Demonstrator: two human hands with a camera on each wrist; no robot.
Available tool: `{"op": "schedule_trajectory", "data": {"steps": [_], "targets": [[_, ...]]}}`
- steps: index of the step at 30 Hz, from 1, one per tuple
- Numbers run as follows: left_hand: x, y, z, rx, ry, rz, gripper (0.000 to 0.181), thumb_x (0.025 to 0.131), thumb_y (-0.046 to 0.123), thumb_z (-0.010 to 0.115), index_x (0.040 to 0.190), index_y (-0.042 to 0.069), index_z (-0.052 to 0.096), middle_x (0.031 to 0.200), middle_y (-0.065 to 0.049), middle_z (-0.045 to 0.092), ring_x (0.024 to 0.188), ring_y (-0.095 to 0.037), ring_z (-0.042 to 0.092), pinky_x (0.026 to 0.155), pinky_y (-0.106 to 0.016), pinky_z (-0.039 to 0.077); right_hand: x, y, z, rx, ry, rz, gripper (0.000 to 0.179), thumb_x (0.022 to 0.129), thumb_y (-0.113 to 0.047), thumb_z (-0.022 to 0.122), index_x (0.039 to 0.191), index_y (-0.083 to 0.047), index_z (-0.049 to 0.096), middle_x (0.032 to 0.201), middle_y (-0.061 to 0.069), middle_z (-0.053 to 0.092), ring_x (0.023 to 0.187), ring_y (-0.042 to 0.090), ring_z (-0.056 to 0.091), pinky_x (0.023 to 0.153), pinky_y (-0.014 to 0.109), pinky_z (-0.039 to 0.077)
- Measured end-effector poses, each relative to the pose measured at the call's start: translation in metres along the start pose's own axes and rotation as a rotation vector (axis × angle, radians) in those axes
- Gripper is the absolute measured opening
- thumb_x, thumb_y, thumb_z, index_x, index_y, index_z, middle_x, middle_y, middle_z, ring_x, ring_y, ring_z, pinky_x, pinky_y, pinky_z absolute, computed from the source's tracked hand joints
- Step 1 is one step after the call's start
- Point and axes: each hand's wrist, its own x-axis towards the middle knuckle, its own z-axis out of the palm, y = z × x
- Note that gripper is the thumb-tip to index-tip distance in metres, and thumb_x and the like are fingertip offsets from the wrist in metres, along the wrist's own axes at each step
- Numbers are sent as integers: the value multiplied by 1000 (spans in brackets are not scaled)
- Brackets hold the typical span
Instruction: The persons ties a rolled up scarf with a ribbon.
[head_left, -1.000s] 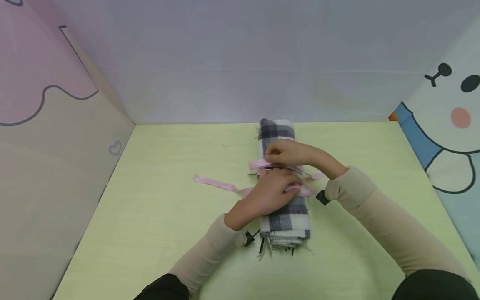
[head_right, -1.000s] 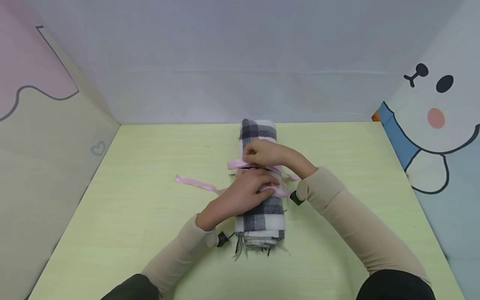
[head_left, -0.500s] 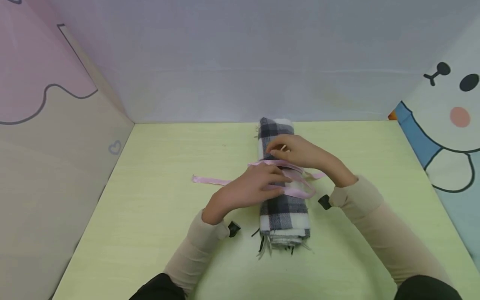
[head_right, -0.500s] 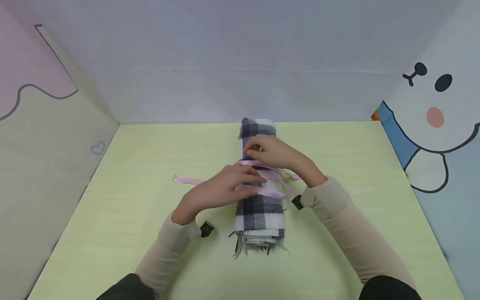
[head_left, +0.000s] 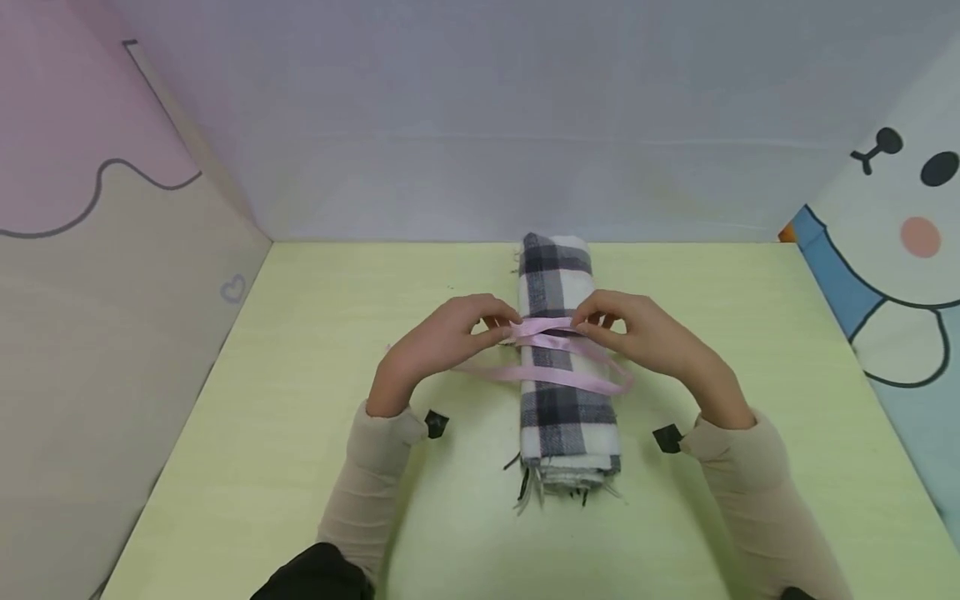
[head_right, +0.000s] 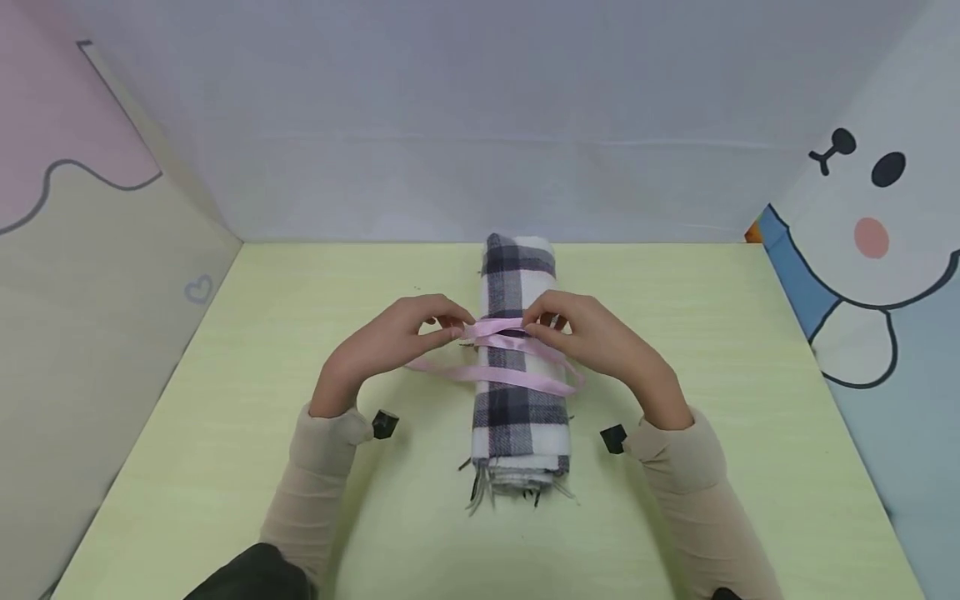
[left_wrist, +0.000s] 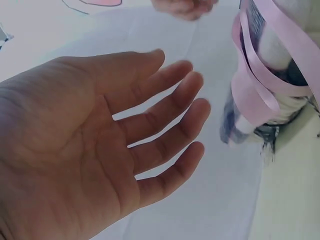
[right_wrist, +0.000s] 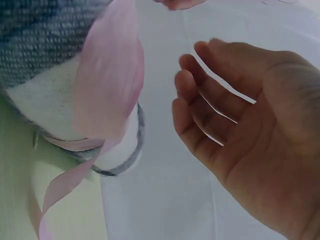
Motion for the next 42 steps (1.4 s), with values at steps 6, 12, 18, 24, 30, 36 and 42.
{"op": "schedule_trajectory", "data": {"steps": [6, 12, 18, 24, 30, 36, 42], "targets": [[10, -17, 4, 18, -15, -4, 39, 106, 24, 63, 143, 13, 62, 132, -4, 64, 117, -23, 61, 102, -46, 52, -13, -3, 9, 62, -109, 62, 10, 102, -21, 70, 111, -19, 70, 102, -5, 69, 89, 13, 62, 76, 31, 52], [22, -31, 17, 81, -57, 14, 42, 104, 24, 65, 144, 13, 60, 133, -7, 62, 121, -25, 59, 104, -43, 51, -19, -8, 19, 25, -180, 111, 23, 95, -24, 78, 113, -16, 68, 100, -3, 66, 90, 18, 58, 79, 32, 50], [28, -39, 23, 94, -52, 22, 32, 103, 25, 68, 132, 13, 68, 123, -5, 66, 114, -22, 59, 100, -41, 50, -21, -10, 18, -75, -203, 122, 17, 93, -17, 80, 101, -18, 66, 93, -6, 65, 89, 14, 60, 81, 37, 53], [29, -46, 21, 54, -55, 2, 18, 101, 25, 72, 115, 15, 73, 122, -6, 65, 113, -24, 56, 98, -42, 46, -24, -1, 11, 19, -225, 127, 7, 99, -25, 74, 97, -25, 67, 91, -8, 65, 84, 11, 60, 74, 29, 49], [22, -55, 12, 13, -74, -60, 16, 100, 25, 72, 112, 14, 70, 131, -9, 61, 124, -30, 54, 105, -48, 46, -35, 17, 0, 258, -188, 79, 6, 102, -20, 69, 107, -21, 65, 101, 1, 65, 92, 17, 66, 79, 31, 51], [14, -59, 0, -13, -65, -87, 14, 100, 22, 72, 109, 12, 68, 130, -11, 61, 123, -32, 55, 112, -52, 42, -42, 30, -10, 368, -103, 22, 24, 100, -4, 69, 122, -8, 64, 109, 3, 67, 96, 16, 68, 83, 28, 56], [8, -64, -10, -26, -43, -135, 12, 100, 23, 71, 105, 14, 66, 122, -8, 63, 126, -33, 58, 112, -51, 45, -52, 41, -23, 515, -5, -37, 33, 97, 12, 61, 129, 3, 60, 102, -1, 70, 87, 14, 67, 75, 27, 55]]}}
